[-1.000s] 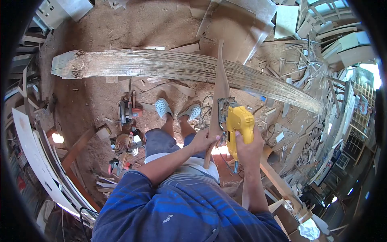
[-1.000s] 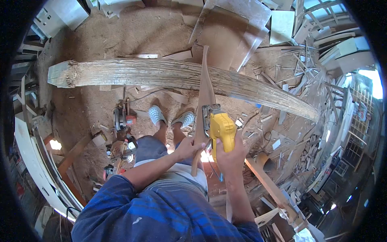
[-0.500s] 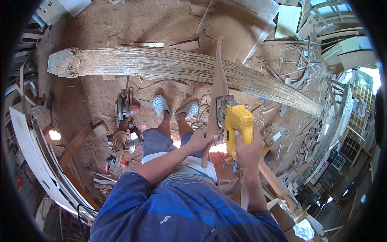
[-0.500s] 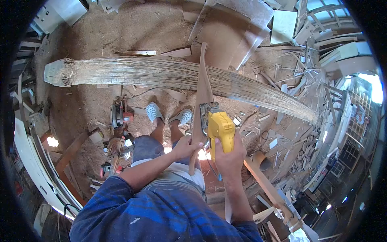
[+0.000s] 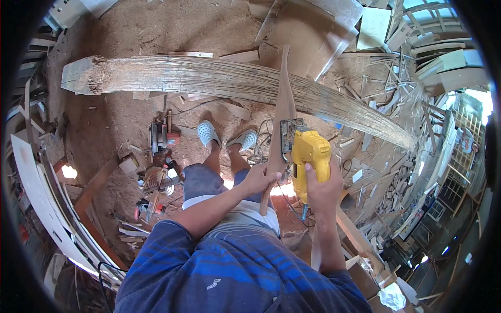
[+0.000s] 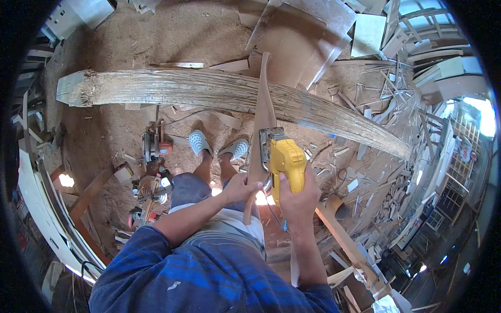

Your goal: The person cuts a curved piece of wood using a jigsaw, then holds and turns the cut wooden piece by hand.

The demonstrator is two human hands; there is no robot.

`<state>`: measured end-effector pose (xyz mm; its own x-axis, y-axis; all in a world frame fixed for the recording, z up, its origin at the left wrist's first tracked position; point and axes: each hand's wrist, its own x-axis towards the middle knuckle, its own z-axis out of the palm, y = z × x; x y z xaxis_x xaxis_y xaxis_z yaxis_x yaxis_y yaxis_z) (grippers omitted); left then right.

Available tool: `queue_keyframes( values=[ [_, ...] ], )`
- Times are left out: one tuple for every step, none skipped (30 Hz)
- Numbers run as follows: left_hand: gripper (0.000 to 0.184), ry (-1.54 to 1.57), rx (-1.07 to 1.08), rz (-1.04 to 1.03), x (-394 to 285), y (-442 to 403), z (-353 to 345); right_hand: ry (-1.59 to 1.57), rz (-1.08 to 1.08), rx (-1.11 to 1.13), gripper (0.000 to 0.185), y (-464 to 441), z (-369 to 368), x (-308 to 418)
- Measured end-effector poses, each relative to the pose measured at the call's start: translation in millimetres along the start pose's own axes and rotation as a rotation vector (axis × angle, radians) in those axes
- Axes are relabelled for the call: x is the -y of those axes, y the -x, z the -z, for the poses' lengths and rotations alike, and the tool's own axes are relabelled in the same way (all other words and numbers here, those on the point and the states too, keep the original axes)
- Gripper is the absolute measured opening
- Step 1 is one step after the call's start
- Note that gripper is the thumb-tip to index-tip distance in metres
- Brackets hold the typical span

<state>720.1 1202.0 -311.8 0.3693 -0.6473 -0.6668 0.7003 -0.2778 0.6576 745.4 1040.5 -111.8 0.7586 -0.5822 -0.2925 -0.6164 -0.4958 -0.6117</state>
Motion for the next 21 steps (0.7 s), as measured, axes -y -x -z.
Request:
queue_keyframes(
  values=[
    [0.049,-0.007,0.001,0.006,0.8,-0.1,0.0,0.010,0.003,-0.002,0.039,0.1,0.2,2.5],
    [0.049,-0.005,0.001,0.006,2.0,0.7,0.0,0.021,0.006,-0.003,0.038,1.2,0.0,3.4],
    [0.049,-0.003,0.000,0.007,4.6,0.9,-0.2,0.014,0.009,-0.005,0.038,2.3,-0.8,0.8],
    [0.048,-0.002,-0.001,0.006,6.8,0.7,0.2,0.006,0.014,-0.007,0.038,2.8,-2.3,-3.4],
    [0.048,-0.008,-0.001,0.001,9.0,0.9,0.4,-0.003,0.020,-0.009,0.038,3.2,-2.8,-5.9],
    [0.048,-0.015,-0.001,-0.004,11.8,0.7,1.1,0.006,0.022,0.004,0.041,3.3,-2.7,-6.1],
    [0.048,-0.022,-0.001,-0.010,14.5,0.7,1.5,0.015,0.025,0.017,0.044,3.3,-2.3,-5.9],
    [0.048,-0.018,0.004,-0.009,17.4,1.0,1.6,0.024,0.027,0.029,0.048,4.0,-2.0,-5.4],
    [0.048,-0.015,0.008,-0.008,19.3,1.2,2.0,0.018,0.023,0.033,0.048,4.8,-2.2,-4.1],
    [0.048,-0.012,0.013,-0.008,21.1,1.7,2.5,0.012,0.019,0.036,0.048,5.6,-2.4,-2.3],
    [0.048,-0.011,0.016,-0.014,22.8,2.2,2.8,0.006,0.015,0.039,0.048,6.5,-2.8,-1.4],
    [0.048,-0.010,0.019,-0.021,24.5,2.6,3.4,0.017,0.029,0.038,0.048,7.1,-3.3,-1.7],
    [0.048,-0.009,0.021,-0.027,26.5,3.3,3.7,0.028,0.042,0.037,0.048,7.6,-3.2,-2.5],
    [0.048,-0.013,0.018,-0.032,28.3,4.0,4.1,0.039,0.055,0.036,0.048,8.4,-3.6,-3.0],
    [0.048,-0.017,0.016,-0.038,29.8,4.6,4.8,0.037,0.058,0.031,0.045,9.5,-4.8,-2.9],
    [0.049,-0.022,0.013,-0.045,31.1,5.1,5.3,0.036,0.061,0.025,0.042,10.5,-6.0,-2.9],
    [0.049,-0.019,0.010,-0.054,32.6,5.8,5.6,0.034,0.063,0.019,0.039,11.7,-7.0,-2.9],
    [0.049,-0.017,0.007,-0.064,31.8,7.5,6.0,0.033,0.063,0.021,0.039,12.5,-8.1,-2.8],
    [0.049,-0.015,0.006,-0.072,31.2,9.7,6.1,0.033,0.061,0.023,0.039,13.3,-8.7,-3.0],
    [0.049,-0.010,0.013,-0.063,30.4,11.5,6.3,0.034,0.058,0.025,0.040,14.5,-8.7,-3.3],
    [0.049,-0.004,0.019,-0.056,30.2,11.9,7.2,0.044,0.063,0.026,0.043,15.1,-9.2,-4.5]
  ],
)
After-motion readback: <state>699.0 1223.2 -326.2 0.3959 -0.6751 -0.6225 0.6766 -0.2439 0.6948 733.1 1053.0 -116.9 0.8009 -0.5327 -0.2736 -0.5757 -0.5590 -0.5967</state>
